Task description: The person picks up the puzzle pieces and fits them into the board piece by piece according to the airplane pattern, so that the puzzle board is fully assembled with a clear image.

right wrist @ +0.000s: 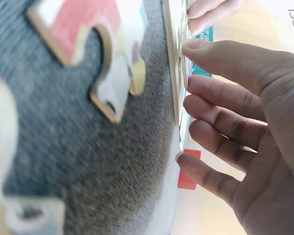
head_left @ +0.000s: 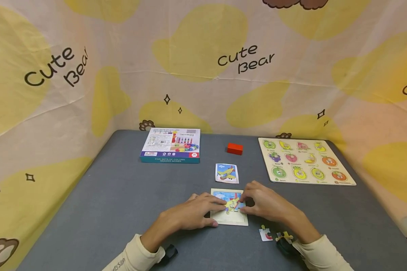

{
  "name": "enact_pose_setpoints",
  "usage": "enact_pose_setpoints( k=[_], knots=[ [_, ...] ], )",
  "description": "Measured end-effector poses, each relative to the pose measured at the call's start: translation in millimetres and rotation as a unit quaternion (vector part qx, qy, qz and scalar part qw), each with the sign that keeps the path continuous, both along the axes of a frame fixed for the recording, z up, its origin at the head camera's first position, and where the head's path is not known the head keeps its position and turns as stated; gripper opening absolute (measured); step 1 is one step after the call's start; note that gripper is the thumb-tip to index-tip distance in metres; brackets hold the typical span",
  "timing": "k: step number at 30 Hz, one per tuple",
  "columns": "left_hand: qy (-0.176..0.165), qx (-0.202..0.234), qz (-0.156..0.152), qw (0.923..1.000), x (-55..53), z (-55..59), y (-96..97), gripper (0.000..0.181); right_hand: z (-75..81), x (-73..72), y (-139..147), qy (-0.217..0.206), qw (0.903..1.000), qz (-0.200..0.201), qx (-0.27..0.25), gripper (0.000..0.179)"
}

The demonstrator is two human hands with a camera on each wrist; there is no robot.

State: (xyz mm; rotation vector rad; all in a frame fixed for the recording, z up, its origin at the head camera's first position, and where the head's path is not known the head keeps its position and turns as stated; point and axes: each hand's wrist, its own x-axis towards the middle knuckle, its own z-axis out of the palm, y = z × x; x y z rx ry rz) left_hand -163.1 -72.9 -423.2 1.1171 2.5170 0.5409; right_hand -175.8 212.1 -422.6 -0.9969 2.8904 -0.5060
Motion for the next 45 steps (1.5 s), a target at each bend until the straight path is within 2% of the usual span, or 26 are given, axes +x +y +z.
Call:
enact_pose_setpoints(
  k=[9, 20, 35, 45],
  knots=[
    [0.005, -0.006, 0.000, 1.0000, -0.1, -1.7, -0.9, 0.055, -1.5, -0.2, -0.9, -0.012, 0.9998, 0.010, -0.014, 0.021],
    [0.010, -0.001, -0.003, 0.9999, 0.2, -1.9, -1.4, 0.055, -3.3, -4.1, -3.4, -0.031, 0.9979, 0.052, -0.025, 0.027],
    [0.008, -0.002, -0.002, 1.0000, -0.6, -2.3, -0.2, 0.055, -3.4, -4.3, -5.9, -0.029, 0.9984, 0.047, -0.012, 0.031],
    [0.013, -0.008, -0.002, 0.9999, 0.5, -1.5, 0.6, 0.056, 0.3, -2.2, -8.4, -0.032, 0.9986, 0.038, -0.015, 0.024]
  ],
)
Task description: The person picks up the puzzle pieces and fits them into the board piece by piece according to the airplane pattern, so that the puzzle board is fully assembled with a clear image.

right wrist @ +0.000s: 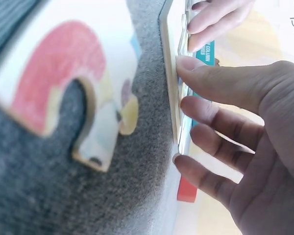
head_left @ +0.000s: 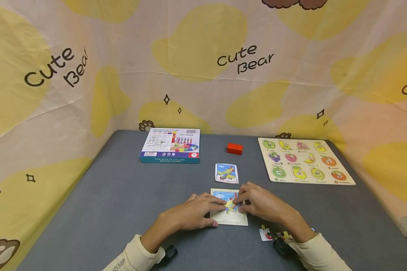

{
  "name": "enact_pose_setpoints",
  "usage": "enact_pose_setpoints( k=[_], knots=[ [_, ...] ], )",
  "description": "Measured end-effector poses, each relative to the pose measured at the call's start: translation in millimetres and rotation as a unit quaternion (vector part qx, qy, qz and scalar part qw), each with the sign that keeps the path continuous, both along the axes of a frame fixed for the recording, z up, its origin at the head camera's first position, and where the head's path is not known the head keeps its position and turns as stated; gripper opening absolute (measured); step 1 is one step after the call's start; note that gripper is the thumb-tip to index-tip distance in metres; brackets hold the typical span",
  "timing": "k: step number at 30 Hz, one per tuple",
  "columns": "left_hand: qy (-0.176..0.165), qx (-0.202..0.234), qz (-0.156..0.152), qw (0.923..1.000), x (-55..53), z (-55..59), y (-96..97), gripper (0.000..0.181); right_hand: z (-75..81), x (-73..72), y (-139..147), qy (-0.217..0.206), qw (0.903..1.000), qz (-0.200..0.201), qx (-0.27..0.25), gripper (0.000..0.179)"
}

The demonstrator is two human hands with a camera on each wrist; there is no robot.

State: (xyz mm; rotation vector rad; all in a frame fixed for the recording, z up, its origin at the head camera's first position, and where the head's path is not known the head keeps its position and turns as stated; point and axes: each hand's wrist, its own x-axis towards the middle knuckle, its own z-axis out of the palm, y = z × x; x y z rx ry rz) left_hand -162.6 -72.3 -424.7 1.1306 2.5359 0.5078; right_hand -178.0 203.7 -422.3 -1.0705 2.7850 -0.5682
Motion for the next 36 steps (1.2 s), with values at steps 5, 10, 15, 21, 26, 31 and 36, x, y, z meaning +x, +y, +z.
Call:
enact_pose_setpoints(
  k=[5, 10, 15, 21, 26, 31, 36],
  knots=[
    [0.000, -0.001, 0.000, 1.0000, -0.1, -0.3, 0.5, 0.056, 0.4, 1.4, -0.9, 0.002, 0.9999, -0.014, 0.001, 0.022],
    [0.002, -0.004, -0.003, 1.0000, 0.4, 1.0, 2.2, 0.056, -1.3, 0.7, 0.3, 0.014, 0.9998, -0.012, -0.001, 0.017],
    [0.017, -0.004, -0.008, 0.9998, 2.7, 3.7, 7.4, 0.053, -2.3, 0.2, 0.7, 0.010, 0.9999, -0.005, -0.012, 0.015],
    [0.050, -0.015, -0.021, 0.9984, 4.1, 2.2, 16.9, 0.058, -3.8, -1.2, 0.8, -0.007, 0.9995, -0.002, -0.030, 0.015],
    [0.063, -0.032, -0.021, 0.9972, 5.0, 1.2, 18.9, 0.062, -4.7, 0.1, 2.1, -0.018, 0.9993, -0.004, -0.033, 0.016],
    [0.062, -0.039, -0.024, 0.9970, 4.1, 1.1, 18.5, 0.063, -1.3, 4.6, 10.2, -0.035, 0.9988, -0.006, -0.034, 0.024],
    [0.065, -0.042, -0.028, 0.9966, 3.2, 1.3, 18.8, 0.061, 1.9, 14.7, 28.6, -0.059, 0.9976, -0.021, -0.030, 0.031]
  ],
)
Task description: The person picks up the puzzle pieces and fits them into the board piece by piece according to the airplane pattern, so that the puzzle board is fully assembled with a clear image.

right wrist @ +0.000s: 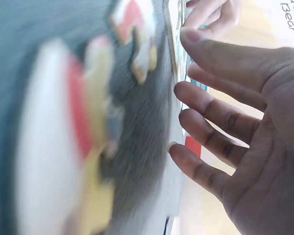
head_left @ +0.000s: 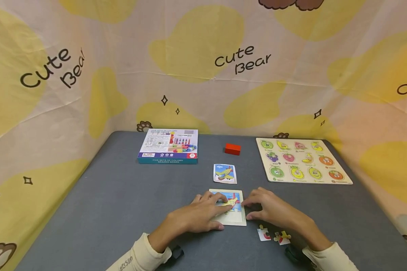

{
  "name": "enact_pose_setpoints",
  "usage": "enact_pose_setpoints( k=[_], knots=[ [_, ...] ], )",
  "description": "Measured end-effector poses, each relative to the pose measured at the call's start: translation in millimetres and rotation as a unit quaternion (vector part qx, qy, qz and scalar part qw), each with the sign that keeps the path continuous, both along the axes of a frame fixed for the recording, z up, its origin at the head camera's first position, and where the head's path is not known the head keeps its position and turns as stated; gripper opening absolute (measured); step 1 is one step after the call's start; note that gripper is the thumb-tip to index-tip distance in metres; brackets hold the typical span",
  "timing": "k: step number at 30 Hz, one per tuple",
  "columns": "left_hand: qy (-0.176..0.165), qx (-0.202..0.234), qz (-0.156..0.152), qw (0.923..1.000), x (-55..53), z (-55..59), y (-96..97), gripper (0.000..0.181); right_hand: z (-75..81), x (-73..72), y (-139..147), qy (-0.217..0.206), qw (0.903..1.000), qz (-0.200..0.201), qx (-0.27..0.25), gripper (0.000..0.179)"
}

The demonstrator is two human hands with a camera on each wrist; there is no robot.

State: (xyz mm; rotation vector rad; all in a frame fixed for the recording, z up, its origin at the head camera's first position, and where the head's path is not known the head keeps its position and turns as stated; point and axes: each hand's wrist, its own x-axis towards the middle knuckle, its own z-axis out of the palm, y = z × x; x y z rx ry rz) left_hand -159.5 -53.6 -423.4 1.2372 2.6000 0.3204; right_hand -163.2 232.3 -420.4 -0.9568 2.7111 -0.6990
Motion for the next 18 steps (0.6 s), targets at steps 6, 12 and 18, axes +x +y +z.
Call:
enact_pose_setpoints(
  k=[6, 12, 18],
  knots=[
    [0.013, 0.003, -0.007, 0.9999, -0.9, 0.0, -0.6, 0.058, -0.3, 16.7, 21.7, -0.019, 0.9997, -0.009, 0.009, 0.036],
    [0.018, 0.012, -0.005, 0.9998, -1.2, -1.5, -1.6, 0.055, 0.1, 31.7, 38.2, -0.039, 0.9988, -0.022, 0.021, 0.038],
    [0.017, 0.010, -0.003, 0.9998, -0.6, -2.1, -2.0, 0.055, -2.6, 41.4, 45.6, -0.026, 0.9994, -0.015, 0.017, 0.027]
  ],
)
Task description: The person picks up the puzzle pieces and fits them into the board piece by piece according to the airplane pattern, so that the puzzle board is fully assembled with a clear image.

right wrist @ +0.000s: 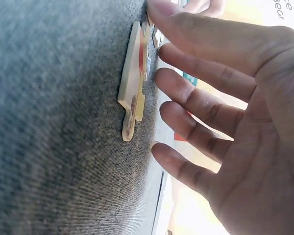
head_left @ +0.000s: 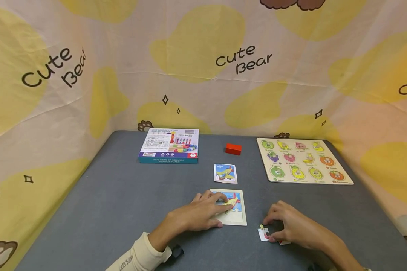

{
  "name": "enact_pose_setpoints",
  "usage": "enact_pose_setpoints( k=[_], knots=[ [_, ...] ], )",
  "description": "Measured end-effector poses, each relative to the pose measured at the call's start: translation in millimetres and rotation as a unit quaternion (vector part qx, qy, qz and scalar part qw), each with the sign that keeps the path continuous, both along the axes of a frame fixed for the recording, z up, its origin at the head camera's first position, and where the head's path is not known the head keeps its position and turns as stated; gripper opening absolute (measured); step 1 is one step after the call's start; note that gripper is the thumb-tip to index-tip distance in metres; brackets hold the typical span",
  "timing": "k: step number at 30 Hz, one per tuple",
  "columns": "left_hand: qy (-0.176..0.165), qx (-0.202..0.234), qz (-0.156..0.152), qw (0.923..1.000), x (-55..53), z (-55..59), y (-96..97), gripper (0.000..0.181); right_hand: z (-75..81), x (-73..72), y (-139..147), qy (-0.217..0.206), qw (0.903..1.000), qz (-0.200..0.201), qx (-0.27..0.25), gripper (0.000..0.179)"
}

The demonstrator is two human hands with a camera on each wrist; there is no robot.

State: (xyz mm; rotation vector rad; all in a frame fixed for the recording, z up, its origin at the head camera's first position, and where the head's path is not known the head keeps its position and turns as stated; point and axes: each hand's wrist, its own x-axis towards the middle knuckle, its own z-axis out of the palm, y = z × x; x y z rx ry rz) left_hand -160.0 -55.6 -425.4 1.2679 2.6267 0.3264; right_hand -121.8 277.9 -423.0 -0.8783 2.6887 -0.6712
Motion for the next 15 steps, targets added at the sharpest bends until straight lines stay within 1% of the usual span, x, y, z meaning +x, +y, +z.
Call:
enact_pose_setpoints(
  k=[4, 11, 14, 15],
  knots=[
    [0.000, -0.004, 0.003, 1.0000, -0.3, -0.5, 0.0, 0.055, -3.2, 2.8, 0.0, 0.044, 0.9989, 0.014, -0.007, 0.021],
    [0.002, -0.005, 0.004, 1.0000, -0.8, -2.3, 0.0, 0.056, -7.7, 5.0, -1.8, 0.095, 0.9946, 0.028, -0.030, 0.017],
    [0.001, -0.004, 0.006, 1.0000, -0.7, -2.7, 0.3, 0.056, -8.4, 5.8, -2.7, 0.116, 0.9922, 0.031, -0.032, 0.017],
    [0.000, -0.003, 0.006, 1.0000, -0.5, -2.6, 0.3, 0.056, -8.4, 6.0, -3.2, 0.117, 0.9922, 0.031, -0.031, 0.017]
  ],
)
